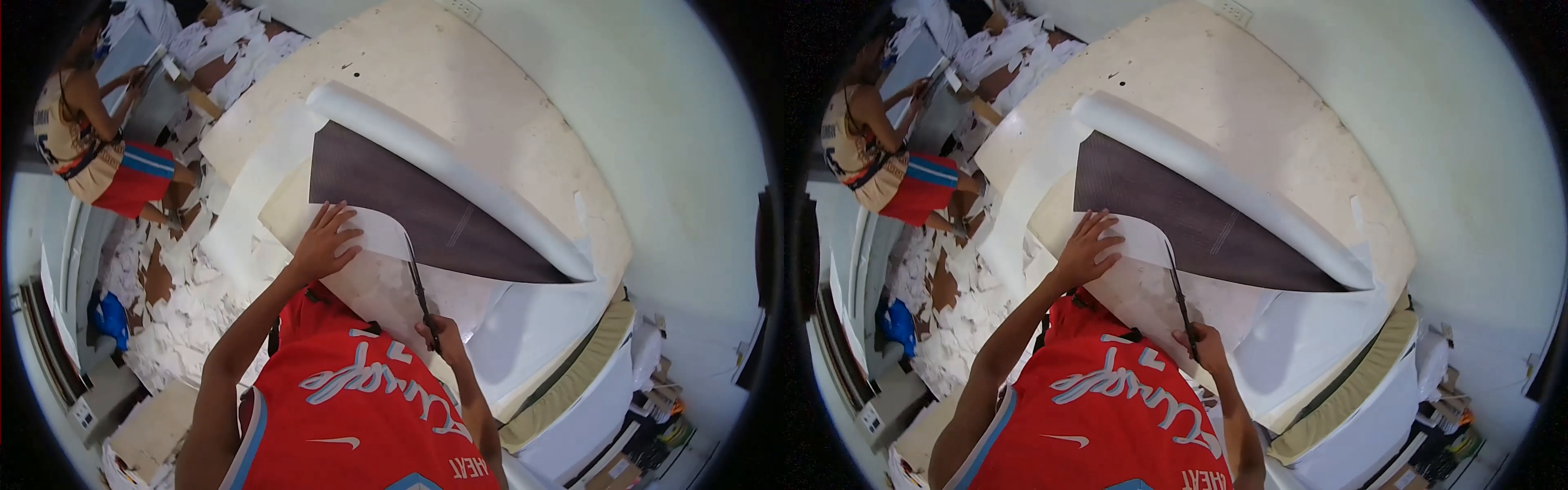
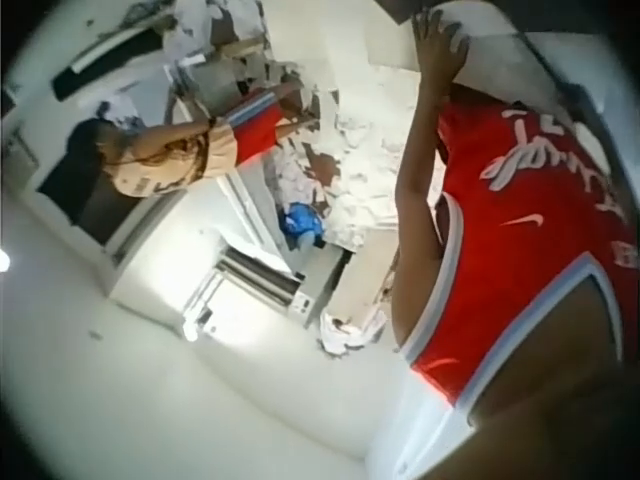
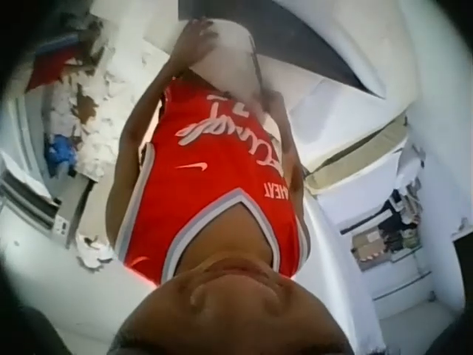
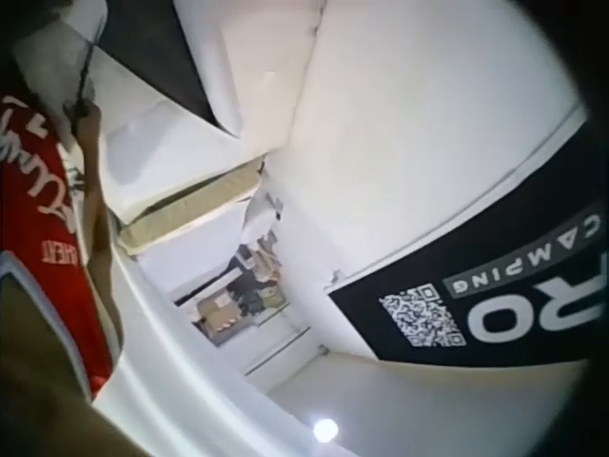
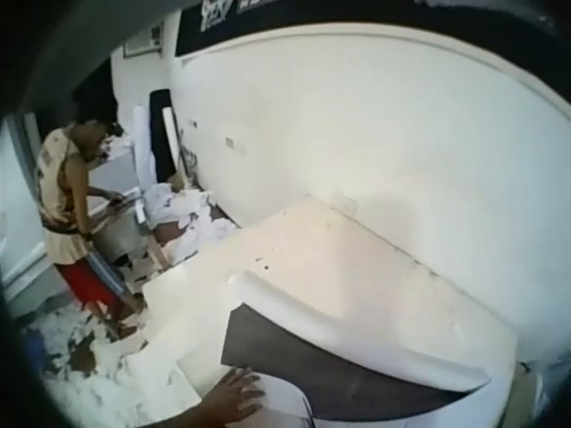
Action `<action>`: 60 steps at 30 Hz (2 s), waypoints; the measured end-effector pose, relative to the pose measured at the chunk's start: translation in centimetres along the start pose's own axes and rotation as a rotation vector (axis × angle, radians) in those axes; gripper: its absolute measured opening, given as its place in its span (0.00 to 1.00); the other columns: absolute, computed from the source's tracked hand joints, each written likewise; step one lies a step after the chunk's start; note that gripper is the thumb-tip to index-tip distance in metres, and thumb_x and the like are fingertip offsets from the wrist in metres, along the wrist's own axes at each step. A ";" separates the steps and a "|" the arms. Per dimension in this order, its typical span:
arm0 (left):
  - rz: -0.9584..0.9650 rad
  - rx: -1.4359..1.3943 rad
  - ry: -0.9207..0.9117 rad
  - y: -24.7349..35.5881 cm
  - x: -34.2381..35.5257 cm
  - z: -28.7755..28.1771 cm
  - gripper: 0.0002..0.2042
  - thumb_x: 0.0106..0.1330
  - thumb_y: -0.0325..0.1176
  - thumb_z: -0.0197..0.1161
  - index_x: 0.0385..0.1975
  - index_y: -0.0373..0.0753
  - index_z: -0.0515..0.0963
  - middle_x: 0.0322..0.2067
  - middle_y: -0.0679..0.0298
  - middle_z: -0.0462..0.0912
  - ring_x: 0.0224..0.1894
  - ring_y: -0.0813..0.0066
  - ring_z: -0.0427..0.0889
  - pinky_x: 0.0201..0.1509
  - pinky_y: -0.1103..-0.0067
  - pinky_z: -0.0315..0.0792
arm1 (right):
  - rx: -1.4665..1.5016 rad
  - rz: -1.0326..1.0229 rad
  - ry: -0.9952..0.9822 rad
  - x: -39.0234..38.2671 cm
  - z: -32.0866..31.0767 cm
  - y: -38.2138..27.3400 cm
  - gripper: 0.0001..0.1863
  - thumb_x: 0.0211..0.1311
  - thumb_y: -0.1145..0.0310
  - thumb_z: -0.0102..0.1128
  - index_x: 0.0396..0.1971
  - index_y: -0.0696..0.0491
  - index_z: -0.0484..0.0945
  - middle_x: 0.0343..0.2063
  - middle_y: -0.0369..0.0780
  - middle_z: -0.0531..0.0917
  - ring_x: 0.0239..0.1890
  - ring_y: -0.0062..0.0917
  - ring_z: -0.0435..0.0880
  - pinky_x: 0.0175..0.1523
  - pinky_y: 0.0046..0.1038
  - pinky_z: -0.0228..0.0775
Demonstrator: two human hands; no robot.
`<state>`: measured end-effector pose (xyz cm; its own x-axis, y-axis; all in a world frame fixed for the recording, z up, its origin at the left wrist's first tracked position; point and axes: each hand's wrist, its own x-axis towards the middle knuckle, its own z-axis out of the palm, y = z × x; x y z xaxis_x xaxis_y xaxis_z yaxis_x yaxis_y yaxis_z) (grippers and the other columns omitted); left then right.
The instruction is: Cutting material patterns using scissors on a production table.
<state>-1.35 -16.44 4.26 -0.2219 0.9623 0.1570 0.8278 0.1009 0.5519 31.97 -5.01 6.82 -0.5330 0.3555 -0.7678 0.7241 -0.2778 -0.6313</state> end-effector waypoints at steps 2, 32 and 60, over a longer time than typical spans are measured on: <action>-0.191 -0.035 0.086 1.9 0.2 2.3 0.20 0.63 0.37 0.65 0.55 0.41 0.77 0.62 0.52 0.68 0.70 0.48 0.59 0.75 0.55 0.50 | 0.089 0.025 0.060 0.3 0.4 -0.1 0.23 0.56 0.51 0.73 0.22 0.57 0.78 0.13 0.32 0.72 0.14 0.16 0.70 0.21 0.23 0.61; -0.609 0.252 0.254 6.8 1.9 7.2 0.39 0.64 0.49 0.61 0.65 0.23 0.60 0.70 0.42 0.55 0.75 0.47 0.49 0.78 0.58 0.42 | -0.698 -0.062 -0.288 9.6 -11.4 -13.0 0.23 0.51 0.57 0.79 0.15 0.57 0.75 0.10 0.32 0.71 0.13 0.14 0.68 0.20 0.23 0.58; -0.563 0.151 0.359 6.4 1.9 7.3 0.23 0.60 0.41 0.65 0.49 0.30 0.75 0.58 0.46 0.69 0.72 0.47 0.57 0.76 0.51 0.44 | -0.913 -0.166 -0.423 15.7 -11.9 -16.7 0.23 0.50 0.56 0.79 0.14 0.53 0.73 0.11 0.31 0.71 0.14 0.14 0.68 0.21 0.23 0.58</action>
<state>7.25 -12.14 2.13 -0.7751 0.6124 0.1553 0.5931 0.6207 0.5128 16.69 15.82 6.58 -0.6400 -0.0662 -0.7656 0.5902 0.5957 -0.5448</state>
